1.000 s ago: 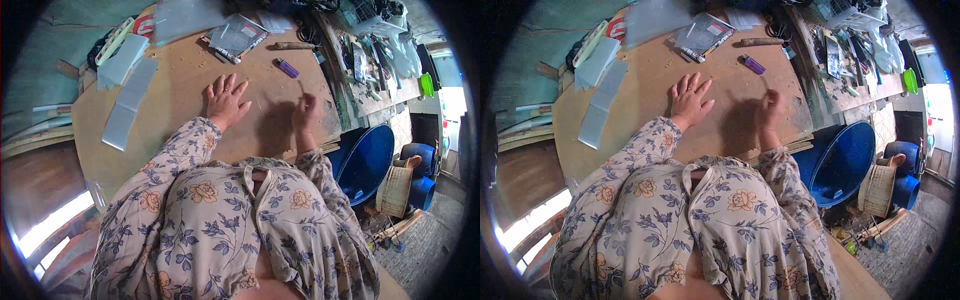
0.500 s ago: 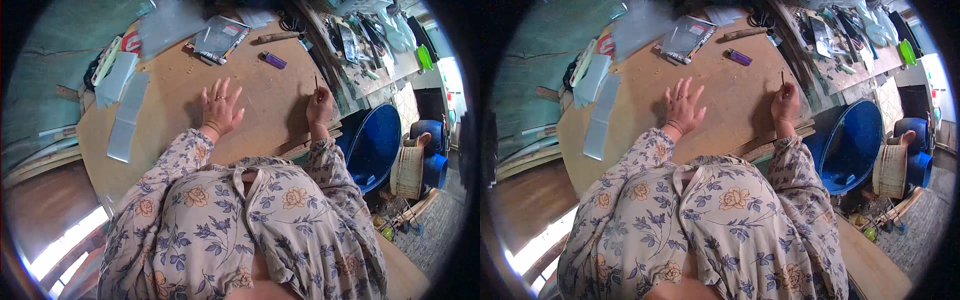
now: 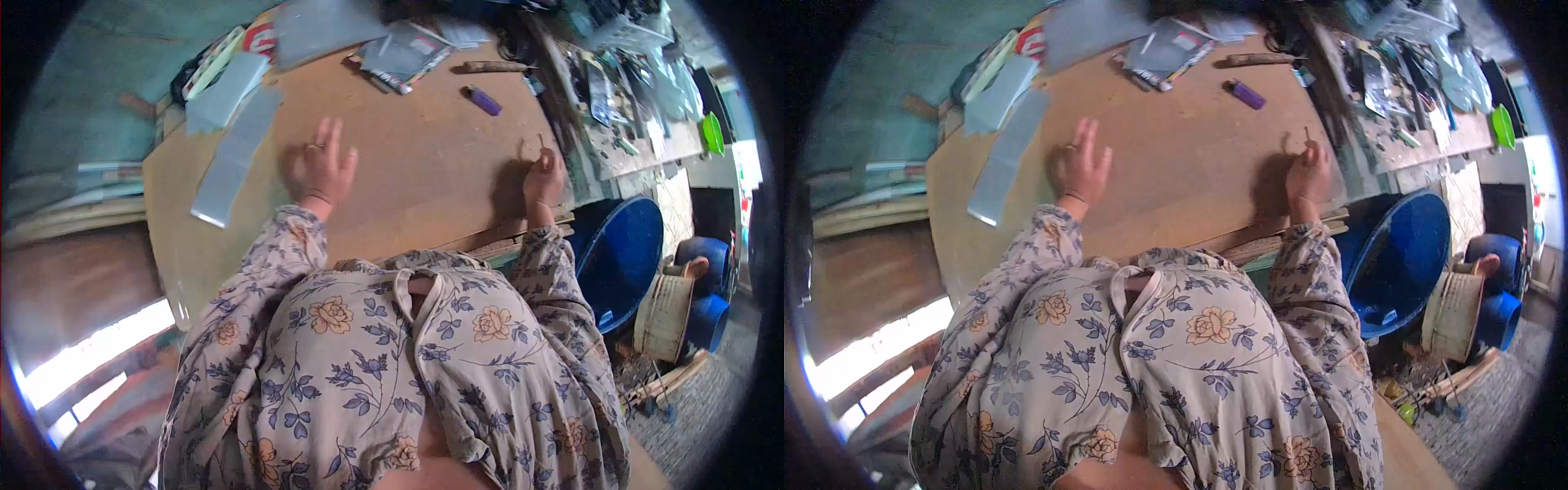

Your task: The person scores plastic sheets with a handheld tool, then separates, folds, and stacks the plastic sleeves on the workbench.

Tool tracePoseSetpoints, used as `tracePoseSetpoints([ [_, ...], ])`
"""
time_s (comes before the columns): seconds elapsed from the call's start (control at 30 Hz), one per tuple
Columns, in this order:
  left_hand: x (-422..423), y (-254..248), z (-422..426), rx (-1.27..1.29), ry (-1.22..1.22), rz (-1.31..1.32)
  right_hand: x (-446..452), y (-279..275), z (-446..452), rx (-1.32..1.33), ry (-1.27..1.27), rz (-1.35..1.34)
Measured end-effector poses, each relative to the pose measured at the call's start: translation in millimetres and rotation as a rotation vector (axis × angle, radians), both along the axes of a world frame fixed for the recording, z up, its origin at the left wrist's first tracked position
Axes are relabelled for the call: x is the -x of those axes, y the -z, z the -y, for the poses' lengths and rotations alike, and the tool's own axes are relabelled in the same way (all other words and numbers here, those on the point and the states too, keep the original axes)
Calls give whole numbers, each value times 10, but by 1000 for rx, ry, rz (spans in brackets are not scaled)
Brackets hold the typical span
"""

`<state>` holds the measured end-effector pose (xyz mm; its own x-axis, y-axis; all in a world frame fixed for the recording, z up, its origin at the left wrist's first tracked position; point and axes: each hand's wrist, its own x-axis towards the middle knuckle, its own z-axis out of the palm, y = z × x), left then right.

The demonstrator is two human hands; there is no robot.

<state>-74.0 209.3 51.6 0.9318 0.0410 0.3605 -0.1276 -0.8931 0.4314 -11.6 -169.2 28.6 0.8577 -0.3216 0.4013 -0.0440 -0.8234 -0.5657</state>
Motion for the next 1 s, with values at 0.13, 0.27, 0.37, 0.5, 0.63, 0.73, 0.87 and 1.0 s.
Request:
tracePoseSetpoints([
  [0.13, 514, 13, -903, -36, -252, 71, 14, -55, -8, 83, -66, -21],
  [0.27, 794, 212, -1107, -114, -363, 49, -183, 197, 256, 103, -76, -12],
  [0.37, 956, 265, -981, -150, -300, -33, -206, 434, 382, 6, 4, -5],
  [0.5, 795, 73, -344, -348, 104, -284, -111, 543, 303, 2, 62, -53],
  [0.63, 509, 155, 3, -238, 218, -289, -100, 608, 360, 81, 27, -83],
  [0.73, 392, 132, 74, -318, 279, -330, -151, 568, 411, 171, 19, -83],
  [0.87, 380, 60, -34, -371, 356, -381, -170, 510, 424, 192, 51, -140],
  [1.0, 547, -91, -375, -389, 331, -421, -169, 586, 541, 172, 48, -127],
])
